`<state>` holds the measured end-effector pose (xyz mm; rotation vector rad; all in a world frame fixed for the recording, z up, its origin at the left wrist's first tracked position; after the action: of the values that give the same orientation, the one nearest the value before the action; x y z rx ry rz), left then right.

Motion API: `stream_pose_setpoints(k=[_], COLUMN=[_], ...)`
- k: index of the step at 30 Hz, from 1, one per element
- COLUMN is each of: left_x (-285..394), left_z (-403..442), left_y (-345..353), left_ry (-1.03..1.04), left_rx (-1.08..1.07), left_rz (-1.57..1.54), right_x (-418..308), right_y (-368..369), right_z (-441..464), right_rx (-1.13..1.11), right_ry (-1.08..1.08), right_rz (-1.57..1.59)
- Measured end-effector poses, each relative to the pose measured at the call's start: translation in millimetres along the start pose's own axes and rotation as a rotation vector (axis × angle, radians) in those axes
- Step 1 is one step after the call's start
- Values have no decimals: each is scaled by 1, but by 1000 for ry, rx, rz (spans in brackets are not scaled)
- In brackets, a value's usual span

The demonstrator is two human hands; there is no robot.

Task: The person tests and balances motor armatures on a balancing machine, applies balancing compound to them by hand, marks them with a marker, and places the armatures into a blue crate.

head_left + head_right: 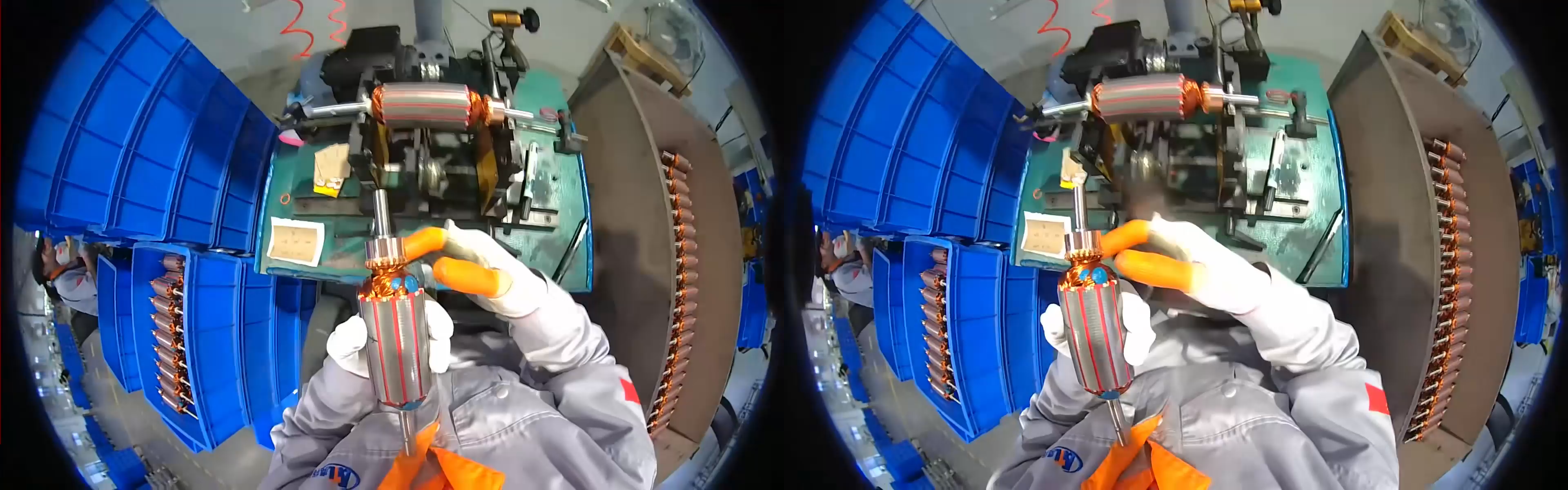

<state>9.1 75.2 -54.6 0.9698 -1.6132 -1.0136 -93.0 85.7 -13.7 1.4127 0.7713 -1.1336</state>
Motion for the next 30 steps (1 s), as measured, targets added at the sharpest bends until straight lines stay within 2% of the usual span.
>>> stream_pose_setpoints(k=[2, 4, 7, 8, 11, 12, 15, 16, 18, 20, 22, 26, 29, 30], left_x=[-8, -15, -21, -22, -20, -19, -2, 7, 30, 51, 45, 52, 60, 61], left_z=[0, 10, 9, 13, 10, 16, 17, 18, 10, 5, -4, -12, -19, -22], left_y=[4, 13, 22, 20, 22, 28, 37, 36, 30, 20, 11, 7, 6, 6], left_ry=[-9, -48, 25, 49, 115, 135, 260, 340, 460, 525, 431, 452, 452, 455], left_rx=[-37, -353, -424, -487, -480, -564, -594, -571, -371, -198, -173, -195, -221, -203], left_rz=[1, -116, -255, -245, -207, -202, -226, -232, -55, 98, -229, -290, -160, -141], right_x=[8, 12, 6, 5, 5, 5, -9, -5, 0, -2, -7, -21, -20, -17], right_y=[3, 12, 17, 16, 16, 16, 22, 15, 9, 14, 30, 48, 57, 59], right_z=[3, 7, 8, 6, 4, 5, 14, 12, 3, -9, -11, 0, 15, 19], right_rx=[-99, -177, -246, -230, -194, -190, -233, -206, -106, -65, -102, -118, -104, -164], right_ry=[19, -22, -83, -90, -116, -128, -179, -204, -120, -80, -163, -323, -255, -334], right_rz=[20, 119, 196, 212, 263, 283, -66, 199, 353, 60, -259, -420, -497, -487])
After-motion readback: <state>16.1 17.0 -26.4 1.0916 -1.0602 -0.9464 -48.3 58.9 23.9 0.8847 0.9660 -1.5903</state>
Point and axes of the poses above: each hand's wrist, its own z-axis towards the middle knuckle, its own y-axis out of the palm, x = y × z, the point moved 10 cm from there along z, towards the middle knuckle, and after that the axes turned 3 degrees about -y, right-handed, at the moved point
